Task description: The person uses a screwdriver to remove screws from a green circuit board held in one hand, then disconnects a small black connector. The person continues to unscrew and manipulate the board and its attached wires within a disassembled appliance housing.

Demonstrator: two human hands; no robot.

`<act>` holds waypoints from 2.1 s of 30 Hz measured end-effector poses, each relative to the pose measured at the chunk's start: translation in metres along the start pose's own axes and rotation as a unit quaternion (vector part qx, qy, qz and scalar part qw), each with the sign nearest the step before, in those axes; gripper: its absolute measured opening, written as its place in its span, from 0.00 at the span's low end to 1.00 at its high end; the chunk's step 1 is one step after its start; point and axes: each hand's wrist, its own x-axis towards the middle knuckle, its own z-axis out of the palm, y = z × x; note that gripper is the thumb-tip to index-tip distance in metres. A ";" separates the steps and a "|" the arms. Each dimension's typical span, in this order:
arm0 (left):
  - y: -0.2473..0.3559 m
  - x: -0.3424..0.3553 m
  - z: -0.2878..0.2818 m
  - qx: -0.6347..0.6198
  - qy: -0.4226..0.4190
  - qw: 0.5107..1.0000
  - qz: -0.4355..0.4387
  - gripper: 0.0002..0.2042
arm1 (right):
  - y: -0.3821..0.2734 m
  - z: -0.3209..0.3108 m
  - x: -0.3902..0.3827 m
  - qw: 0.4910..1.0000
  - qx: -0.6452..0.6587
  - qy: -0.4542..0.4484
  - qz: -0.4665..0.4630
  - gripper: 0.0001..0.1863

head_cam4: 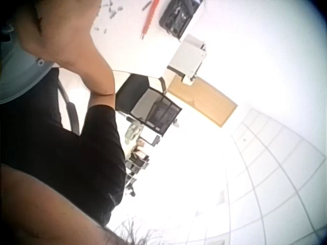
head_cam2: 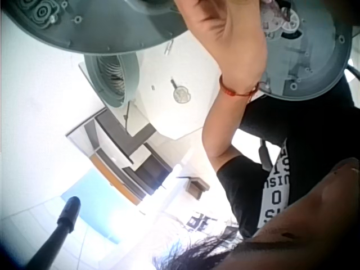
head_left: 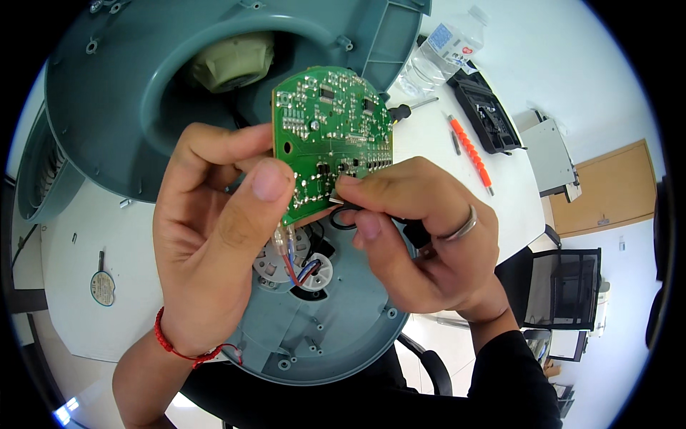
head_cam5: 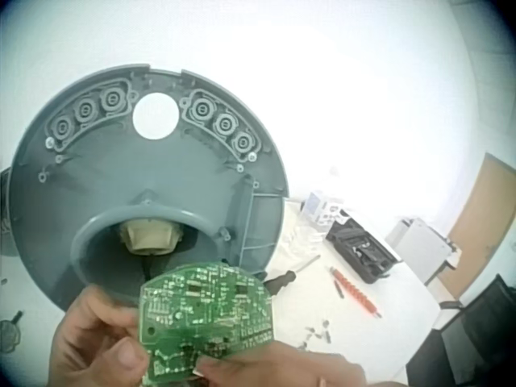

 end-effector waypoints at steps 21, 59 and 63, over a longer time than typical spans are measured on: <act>0.000 -0.001 0.004 -0.009 -0.002 1.000 0.010 0.12 | -0.013 -0.002 -0.001 0.992 0.045 0.024 0.115 0.07; 0.007 0.000 0.011 -0.102 -0.009 0.995 -0.002 0.05 | -0.020 -0.002 0.006 0.964 0.168 0.038 0.202 0.05; 0.006 0.000 0.013 -0.112 -0.013 0.994 0.002 0.05 | -0.016 -0.001 0.001 0.987 0.082 0.041 0.132 0.06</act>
